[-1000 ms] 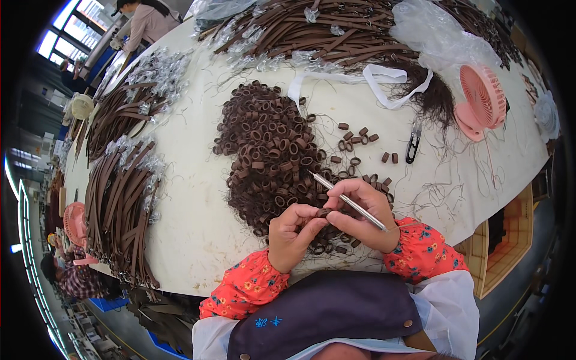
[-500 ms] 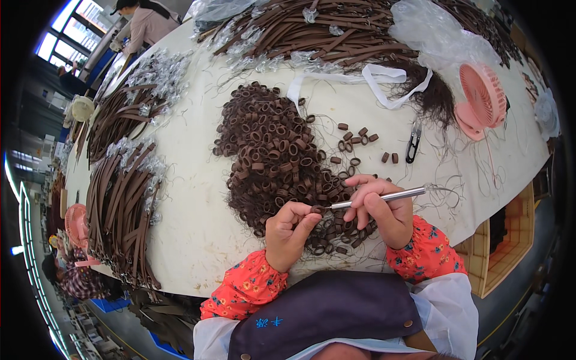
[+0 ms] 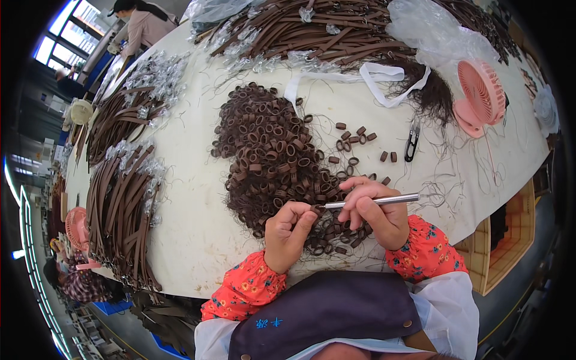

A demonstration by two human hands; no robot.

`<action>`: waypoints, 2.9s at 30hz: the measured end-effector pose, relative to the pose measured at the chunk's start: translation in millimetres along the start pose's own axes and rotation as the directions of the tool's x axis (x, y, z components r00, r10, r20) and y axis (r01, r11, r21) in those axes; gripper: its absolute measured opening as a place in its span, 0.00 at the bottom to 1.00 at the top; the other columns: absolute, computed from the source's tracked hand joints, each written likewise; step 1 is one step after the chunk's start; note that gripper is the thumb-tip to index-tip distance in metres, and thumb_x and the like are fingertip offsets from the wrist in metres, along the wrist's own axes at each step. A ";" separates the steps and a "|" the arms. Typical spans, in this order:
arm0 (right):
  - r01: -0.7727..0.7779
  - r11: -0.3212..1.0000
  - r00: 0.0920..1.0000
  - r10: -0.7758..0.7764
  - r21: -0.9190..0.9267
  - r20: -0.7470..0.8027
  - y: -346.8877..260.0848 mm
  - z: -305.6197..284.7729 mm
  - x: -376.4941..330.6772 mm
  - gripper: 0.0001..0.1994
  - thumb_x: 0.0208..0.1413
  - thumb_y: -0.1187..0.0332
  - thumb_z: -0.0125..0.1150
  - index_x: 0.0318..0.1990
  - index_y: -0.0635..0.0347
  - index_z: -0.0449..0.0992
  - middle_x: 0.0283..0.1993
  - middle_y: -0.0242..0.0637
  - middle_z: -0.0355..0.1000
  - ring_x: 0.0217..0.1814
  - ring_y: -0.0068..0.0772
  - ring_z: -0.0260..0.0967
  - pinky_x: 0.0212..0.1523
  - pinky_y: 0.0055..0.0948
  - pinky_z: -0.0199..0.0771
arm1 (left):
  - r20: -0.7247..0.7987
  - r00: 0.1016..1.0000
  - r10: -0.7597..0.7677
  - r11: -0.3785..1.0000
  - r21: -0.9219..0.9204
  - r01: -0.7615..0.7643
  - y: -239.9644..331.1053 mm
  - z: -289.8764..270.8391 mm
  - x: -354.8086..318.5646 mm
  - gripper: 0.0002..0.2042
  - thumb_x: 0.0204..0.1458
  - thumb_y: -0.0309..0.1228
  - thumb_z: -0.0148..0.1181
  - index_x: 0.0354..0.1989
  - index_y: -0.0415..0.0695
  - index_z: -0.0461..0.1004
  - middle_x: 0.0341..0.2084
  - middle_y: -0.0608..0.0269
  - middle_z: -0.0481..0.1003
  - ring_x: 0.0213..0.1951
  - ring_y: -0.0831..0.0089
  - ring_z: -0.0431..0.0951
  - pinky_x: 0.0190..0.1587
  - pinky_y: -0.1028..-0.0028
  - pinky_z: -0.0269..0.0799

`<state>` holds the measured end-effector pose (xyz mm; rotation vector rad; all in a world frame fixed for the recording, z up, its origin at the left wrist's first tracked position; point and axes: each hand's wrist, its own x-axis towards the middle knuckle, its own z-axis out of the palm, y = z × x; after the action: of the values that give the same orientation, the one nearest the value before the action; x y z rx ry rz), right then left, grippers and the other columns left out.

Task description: The person uses a metal tool to manipulate small brown cylindrical objects and dark hair strands on a white table. They repeatedly insert the tool into the objects and adjust the hair, working on a pile of similar items.

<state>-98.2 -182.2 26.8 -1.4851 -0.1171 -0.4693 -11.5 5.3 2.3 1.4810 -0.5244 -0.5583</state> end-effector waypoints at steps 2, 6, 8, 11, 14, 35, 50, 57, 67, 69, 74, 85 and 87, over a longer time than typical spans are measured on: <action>0.011 1.000 1.000 -0.011 0.000 0.017 0.0 -0.2 0.1 0.10 0.64 0.68 0.46 0.37 0.62 0.73 0.20 0.28 0.70 0.28 0.21 0.71 0.58 0.40 0.61 | 0.004 1.000 -0.002 1.000 0.002 0.002 -0.1 0.2 0.0 0.06 0.60 0.28 0.55 0.37 0.37 0.72 0.20 0.76 0.69 0.22 0.91 0.60 0.23 0.86 0.54; 0.054 0.998 0.997 -0.052 -0.037 0.062 0.7 -0.9 1.4 0.08 0.64 0.69 0.48 0.38 0.62 0.73 0.22 0.29 0.71 0.27 0.21 0.70 0.58 0.39 0.61 | 0.003 1.000 -0.015 1.000 -0.011 0.015 1.9 2.0 0.1 0.06 0.60 0.27 0.54 0.37 0.37 0.72 0.19 0.77 0.68 0.21 0.91 0.59 0.22 0.86 0.53; 0.078 0.995 0.995 -0.074 -0.064 0.071 1.3 -0.4 1.7 0.08 0.63 0.70 0.48 0.38 0.63 0.73 0.22 0.29 0.72 0.25 0.20 0.70 0.58 0.38 0.61 | 0.006 1.000 -0.021 1.000 -0.015 0.021 2.1 2.0 0.0 0.05 0.60 0.27 0.54 0.36 0.37 0.72 0.19 0.77 0.68 0.21 0.91 0.59 0.22 0.86 0.53; 0.101 0.989 0.993 -0.094 -0.108 0.072 1.0 -0.2 1.8 0.07 0.63 0.71 0.49 0.37 0.62 0.73 0.23 0.30 0.72 0.24 0.20 0.69 0.59 0.37 0.61 | 0.016 1.000 -0.018 1.000 -0.010 0.018 2.8 1.5 0.0 0.05 0.60 0.27 0.54 0.36 0.37 0.72 0.19 0.76 0.68 0.21 0.92 0.60 0.23 0.87 0.53; 0.096 0.988 0.994 -0.089 -0.120 0.060 1.1 -1.6 2.1 0.07 0.62 0.71 0.49 0.36 0.62 0.74 0.23 0.30 0.73 0.22 0.19 0.68 0.58 0.37 0.61 | 0.016 1.000 -0.014 1.000 0.018 0.014 5.1 0.0 0.3 0.05 0.60 0.27 0.55 0.35 0.37 0.73 0.19 0.76 0.69 0.21 0.92 0.61 0.23 0.87 0.55; 0.065 0.977 0.995 -0.079 -0.201 -0.061 -1.4 -8.1 3.7 0.07 0.62 0.72 0.48 0.36 0.62 0.73 0.22 0.29 0.72 0.24 0.20 0.70 0.56 0.37 0.64 | 0.392 0.888 0.242 0.387 0.800 -0.459 17.8 -9.4 13.8 0.09 0.40 0.33 0.70 0.30 0.49 0.78 0.27 0.70 0.69 0.33 0.68 0.67 0.39 0.69 0.57; 0.299 0.865 0.953 -0.252 -0.402 0.167 5.8 6.0 8.1 0.16 0.46 0.76 0.66 0.44 0.54 0.74 0.36 0.37 0.74 0.40 0.44 0.72 0.48 0.39 0.71 | 0.363 0.918 -0.160 0.934 -0.246 0.260 11.8 -12.8 3.9 0.11 0.62 0.27 0.50 0.51 0.38 0.66 0.39 0.61 0.75 0.25 0.86 0.70 0.28 0.85 0.67; 0.355 0.755 0.931 -0.338 -0.551 0.137 3.7 3.5 11.0 0.15 0.43 0.77 0.67 0.40 0.54 0.74 0.34 0.34 0.74 0.37 0.38 0.73 0.49 0.40 0.71 | 0.123 0.989 0.081 0.995 -0.059 -0.074 10.5 -3.7 6.0 0.15 0.60 0.25 0.52 0.54 0.37 0.63 0.43 0.54 0.75 0.24 0.84 0.72 0.25 0.85 0.68; 0.435 0.687 0.895 -0.399 -0.582 0.199 8.5 8.9 10.4 0.16 0.39 0.80 0.67 0.38 0.57 0.73 0.29 0.34 0.71 0.33 0.36 0.71 0.45 0.39 0.74 | 0.068 0.997 0.042 0.995 0.085 -0.048 9.8 0.4 -1.5 0.10 0.49 0.17 0.62 0.41 0.35 0.77 0.31 0.58 0.79 0.26 0.80 0.78 0.27 0.83 0.72; 0.432 0.694 0.897 -0.397 -0.576 0.195 9.5 9.7 10.7 0.16 0.39 0.80 0.66 0.38 0.57 0.73 0.29 0.34 0.70 0.32 0.36 0.70 0.45 0.39 0.75 | 0.073 0.991 0.111 0.980 0.155 -0.121 10.7 -0.5 -0.7 0.10 0.48 0.17 0.63 0.40 0.36 0.78 0.31 0.57 0.79 0.26 0.79 0.78 0.26 0.82 0.73; 0.435 0.690 0.896 -0.393 -0.579 0.206 10.2 10.2 10.5 0.17 0.38 0.81 0.66 0.39 0.57 0.73 0.29 0.34 0.70 0.32 0.36 0.70 0.46 0.39 0.75 | 0.116 0.945 0.307 0.887 0.326 -0.328 12.3 -1.7 1.8 0.11 0.47 0.15 0.62 0.40 0.36 0.77 0.31 0.55 0.79 0.25 0.76 0.79 0.26 0.82 0.73; 0.422 0.730 0.905 -0.374 -0.538 0.202 7.6 10.5 10.0 0.16 0.38 0.81 0.66 0.37 0.56 0.73 0.30 0.34 0.70 0.33 0.36 0.70 0.45 0.38 0.74 | 0.158 0.981 0.113 0.991 0.055 -0.122 6.3 -4.9 4.5 0.05 0.56 0.19 0.55 0.40 0.36 0.73 0.33 0.59 0.78 0.33 0.77 0.79 0.33 0.79 0.73; 0.425 0.725 0.903 -0.379 -0.542 0.202 7.3 11.0 9.8 0.16 0.39 0.80 0.66 0.37 0.55 0.73 0.30 0.34 0.71 0.33 0.37 0.70 0.45 0.38 0.74 | 0.206 0.978 0.037 0.990 -0.139 -0.008 4.4 -3.0 1.7 0.04 0.60 0.21 0.50 0.42 0.37 0.69 0.34 0.60 0.77 0.33 0.78 0.78 0.33 0.80 0.71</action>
<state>-84.3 -173.6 24.6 -2.0949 -0.3976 -0.8567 -8.1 6.5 6.6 1.2909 -0.6522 -0.7229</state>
